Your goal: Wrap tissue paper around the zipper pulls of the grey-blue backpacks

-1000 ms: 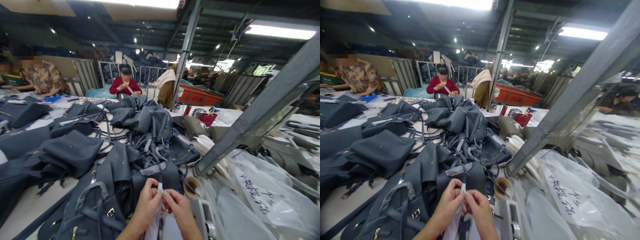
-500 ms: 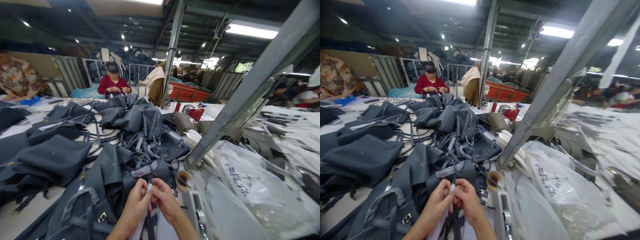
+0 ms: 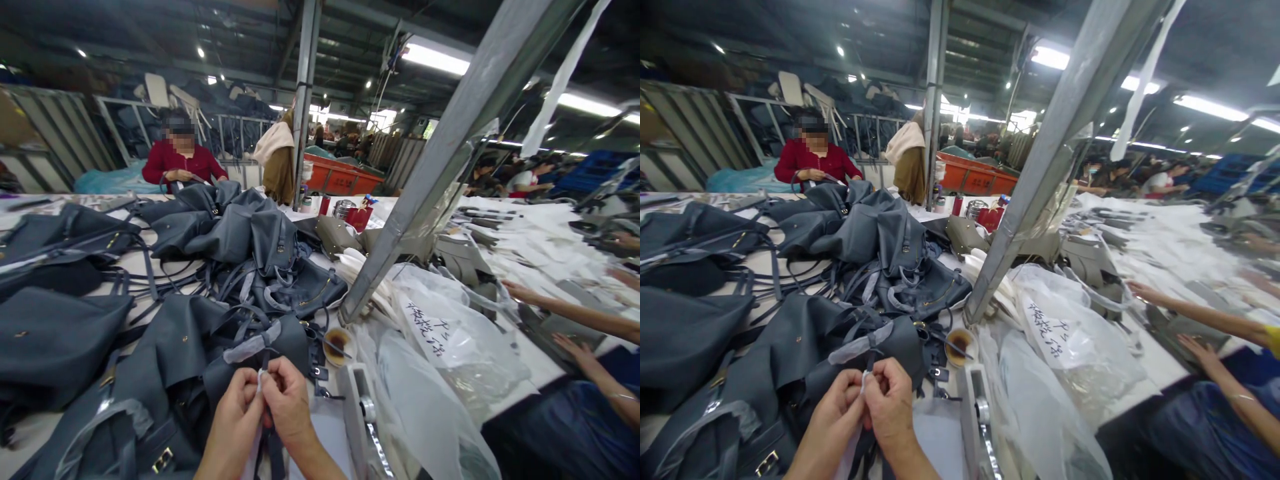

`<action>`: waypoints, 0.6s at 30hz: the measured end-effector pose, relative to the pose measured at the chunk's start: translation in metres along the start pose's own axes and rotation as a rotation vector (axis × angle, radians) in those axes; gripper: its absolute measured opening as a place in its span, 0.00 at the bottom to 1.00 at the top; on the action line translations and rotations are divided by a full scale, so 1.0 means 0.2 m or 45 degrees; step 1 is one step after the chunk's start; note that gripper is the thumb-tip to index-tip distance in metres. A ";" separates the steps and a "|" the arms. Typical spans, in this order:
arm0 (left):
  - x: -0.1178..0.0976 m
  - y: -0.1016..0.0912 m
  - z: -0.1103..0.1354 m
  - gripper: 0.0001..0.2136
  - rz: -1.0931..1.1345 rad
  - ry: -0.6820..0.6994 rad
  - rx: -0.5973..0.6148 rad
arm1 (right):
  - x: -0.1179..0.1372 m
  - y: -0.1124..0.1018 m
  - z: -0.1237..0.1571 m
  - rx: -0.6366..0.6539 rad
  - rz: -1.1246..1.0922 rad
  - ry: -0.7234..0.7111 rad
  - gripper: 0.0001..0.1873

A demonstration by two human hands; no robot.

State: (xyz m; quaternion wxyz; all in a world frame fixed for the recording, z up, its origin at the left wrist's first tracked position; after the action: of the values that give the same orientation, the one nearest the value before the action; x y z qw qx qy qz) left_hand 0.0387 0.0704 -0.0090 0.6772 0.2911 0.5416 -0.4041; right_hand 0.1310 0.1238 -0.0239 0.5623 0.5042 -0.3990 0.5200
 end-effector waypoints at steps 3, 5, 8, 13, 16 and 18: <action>0.04 0.03 0.02 0.19 0.290 -0.297 0.059 | 0.06 0.02 -0.01 -0.011 0.196 -0.193 0.07; 0.06 0.01 0.02 0.21 0.311 -0.380 0.050 | 0.08 0.04 -0.01 0.008 0.264 -0.273 0.06; 0.06 -0.02 -0.01 0.22 0.227 -0.313 0.014 | 0.08 0.05 -0.01 0.039 0.260 -0.267 0.07; 0.06 -0.09 -0.09 0.22 0.234 -0.265 -0.076 | -0.07 -0.19 -0.12 0.006 0.327 0.091 0.23; 0.05 -0.11 -0.14 0.21 0.263 -0.216 -0.091 | -0.20 -0.51 -0.26 -0.246 0.513 0.243 0.25; 0.05 -0.11 -0.17 0.21 0.273 -0.188 -0.095 | -0.32 -0.67 -0.33 -0.320 0.688 0.409 0.25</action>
State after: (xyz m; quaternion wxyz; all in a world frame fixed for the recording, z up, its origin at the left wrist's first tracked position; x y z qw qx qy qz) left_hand 0.0033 0.0840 -0.0260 0.7649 0.2913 0.4707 -0.3295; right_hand 0.2497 0.1837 -0.1182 0.5177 0.2186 -0.4855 0.6696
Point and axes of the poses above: each hand's wrist, its own z-axis away from the middle knuckle, its own y-axis out of the palm, x = y × z, the point moved 7 cm from there along -z, towards the middle knuckle, and after that the axes turned 11 degrees about -x, right-handed, at the moved point
